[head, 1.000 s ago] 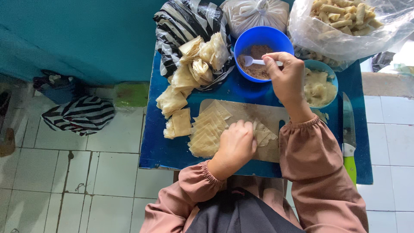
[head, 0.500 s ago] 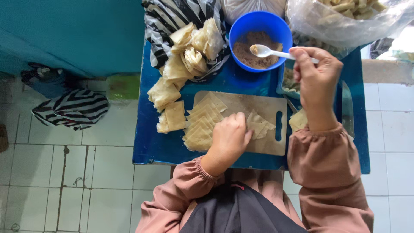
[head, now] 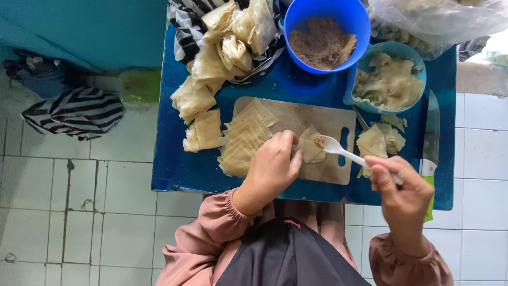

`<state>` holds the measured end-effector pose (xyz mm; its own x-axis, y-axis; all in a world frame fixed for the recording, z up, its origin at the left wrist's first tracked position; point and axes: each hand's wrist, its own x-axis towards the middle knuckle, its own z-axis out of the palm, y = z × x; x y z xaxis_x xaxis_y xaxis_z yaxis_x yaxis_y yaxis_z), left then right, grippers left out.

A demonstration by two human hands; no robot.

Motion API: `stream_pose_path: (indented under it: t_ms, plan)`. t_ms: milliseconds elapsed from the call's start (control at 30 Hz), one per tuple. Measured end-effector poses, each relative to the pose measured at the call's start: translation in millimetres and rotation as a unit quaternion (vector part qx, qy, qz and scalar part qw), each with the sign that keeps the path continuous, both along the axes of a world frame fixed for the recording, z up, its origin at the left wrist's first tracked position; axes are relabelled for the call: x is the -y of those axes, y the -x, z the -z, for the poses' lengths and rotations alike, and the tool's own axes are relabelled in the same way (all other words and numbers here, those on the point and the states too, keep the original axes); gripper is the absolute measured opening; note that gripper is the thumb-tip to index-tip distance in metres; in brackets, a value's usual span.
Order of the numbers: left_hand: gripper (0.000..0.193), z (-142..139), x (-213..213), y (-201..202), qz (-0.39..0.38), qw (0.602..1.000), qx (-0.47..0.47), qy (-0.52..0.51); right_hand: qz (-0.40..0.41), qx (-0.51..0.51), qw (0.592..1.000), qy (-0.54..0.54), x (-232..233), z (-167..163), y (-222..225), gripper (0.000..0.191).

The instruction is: The person folds thin pastry sheets and stacks the folded pieces on a cutting board. They use a spoon to place a brown filling mixture from a blue bowl onto a pastry sheet, then fold the sheet over the filling and set the filled piece aside with the others.

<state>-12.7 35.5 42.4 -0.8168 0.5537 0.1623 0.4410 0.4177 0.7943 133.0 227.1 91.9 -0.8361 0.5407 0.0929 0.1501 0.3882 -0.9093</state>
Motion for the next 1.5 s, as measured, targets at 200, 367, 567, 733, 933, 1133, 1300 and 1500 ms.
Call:
stream_pose_path:
  t_ms: [200,367,567,733,933,1133,1300,1500]
  plan:
    - [0.014,3,-2,-3,0.000,0.995,0.075,-0.066,-0.085,-0.024,0.976,-0.200,9,16,-12,0.021]
    - [0.017,2,-4,-2,0.006,0.990,0.076,-0.122,-0.188,-0.089,0.930,-0.302,14,12,-6,0.026]
    - [0.019,1,-7,-2,0.001,0.986,0.091,-0.142,-0.287,-0.089,0.845,-0.444,16,-3,-3,0.035]
    - [0.012,1,-7,-6,0.000,0.984,0.108,-0.141,-0.183,-0.170,0.887,-0.389,7,-1,13,0.016]
    - [0.010,7,-11,-6,0.006,0.997,0.000,-0.081,-0.039,-0.208,0.921,-0.329,-12,1,127,0.023]
    - [0.006,13,-9,-6,0.013,0.999,-0.034,-0.040,-0.059,-0.205,0.864,-0.456,-23,-6,201,0.040]
    - [0.006,11,-11,-6,0.011,0.999,-0.029,-0.045,-0.046,-0.151,0.900,-0.406,-21,-16,152,0.032]
    - [0.007,12,-10,-6,0.014,0.998,-0.033,-0.049,-0.058,0.089,0.994,0.041,-4,5,75,0.031]
